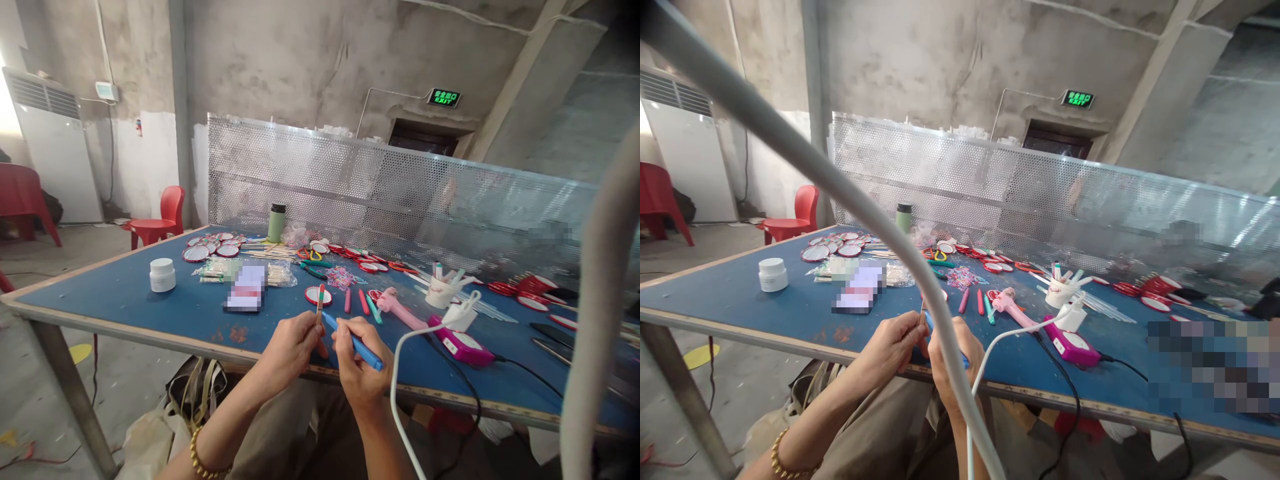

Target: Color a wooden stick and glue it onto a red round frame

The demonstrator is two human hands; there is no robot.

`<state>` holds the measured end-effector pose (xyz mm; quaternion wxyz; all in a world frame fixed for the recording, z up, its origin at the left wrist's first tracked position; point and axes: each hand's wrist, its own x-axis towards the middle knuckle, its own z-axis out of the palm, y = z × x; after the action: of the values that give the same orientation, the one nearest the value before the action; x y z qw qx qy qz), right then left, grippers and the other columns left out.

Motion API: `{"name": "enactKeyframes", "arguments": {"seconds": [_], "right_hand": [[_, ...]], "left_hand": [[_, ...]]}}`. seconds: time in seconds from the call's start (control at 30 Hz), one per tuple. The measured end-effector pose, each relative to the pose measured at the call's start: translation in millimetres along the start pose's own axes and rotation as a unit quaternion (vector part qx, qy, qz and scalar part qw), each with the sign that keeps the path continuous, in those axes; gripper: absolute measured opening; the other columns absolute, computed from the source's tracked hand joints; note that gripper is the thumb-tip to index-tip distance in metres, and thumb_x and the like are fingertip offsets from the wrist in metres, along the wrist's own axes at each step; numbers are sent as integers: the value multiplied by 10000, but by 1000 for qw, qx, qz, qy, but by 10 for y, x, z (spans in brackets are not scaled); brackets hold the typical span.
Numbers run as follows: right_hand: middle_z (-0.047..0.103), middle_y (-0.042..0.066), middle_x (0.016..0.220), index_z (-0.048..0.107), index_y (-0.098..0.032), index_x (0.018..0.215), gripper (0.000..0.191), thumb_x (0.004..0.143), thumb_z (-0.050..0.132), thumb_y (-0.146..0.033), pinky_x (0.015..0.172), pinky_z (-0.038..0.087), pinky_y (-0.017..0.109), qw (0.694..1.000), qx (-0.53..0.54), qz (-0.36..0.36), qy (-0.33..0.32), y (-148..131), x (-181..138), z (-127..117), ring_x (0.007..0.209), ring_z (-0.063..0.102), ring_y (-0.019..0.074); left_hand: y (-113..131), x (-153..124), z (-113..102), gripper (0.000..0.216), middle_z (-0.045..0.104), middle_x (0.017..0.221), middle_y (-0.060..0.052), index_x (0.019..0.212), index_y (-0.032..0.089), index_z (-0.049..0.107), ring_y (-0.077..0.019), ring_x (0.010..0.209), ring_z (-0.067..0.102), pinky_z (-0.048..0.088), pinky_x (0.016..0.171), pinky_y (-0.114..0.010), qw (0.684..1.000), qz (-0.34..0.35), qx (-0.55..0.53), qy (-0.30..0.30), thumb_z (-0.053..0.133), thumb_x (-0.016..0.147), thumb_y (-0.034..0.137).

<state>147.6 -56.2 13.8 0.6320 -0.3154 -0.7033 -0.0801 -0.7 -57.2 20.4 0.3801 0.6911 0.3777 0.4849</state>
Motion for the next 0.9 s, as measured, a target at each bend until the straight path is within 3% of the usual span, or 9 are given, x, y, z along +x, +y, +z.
{"name": "enactKeyframes", "arguments": {"seconds": [0.53,0.9], "right_hand": [[701,10,775,639,-189,906,75,952,581,-180,630,488,252,999,-22,-22,-19,-13,19,-6,662,679,140],[660,-12,710,636,-187,907,76,948,572,-179,531,430,237,1000,0,-1,-6,-3,-5,1,575,614,121]], "left_hand": [[4,-5,4,340,605,638,43,743,187,500,-58,402,433,337,417,-174,1000,11,9,11,421,1002,393],[-19,-5,3,320,665,695,13,812,183,550,-68,432,450,338,446,-179,1000,7,17,10,409,1005,396]]}}
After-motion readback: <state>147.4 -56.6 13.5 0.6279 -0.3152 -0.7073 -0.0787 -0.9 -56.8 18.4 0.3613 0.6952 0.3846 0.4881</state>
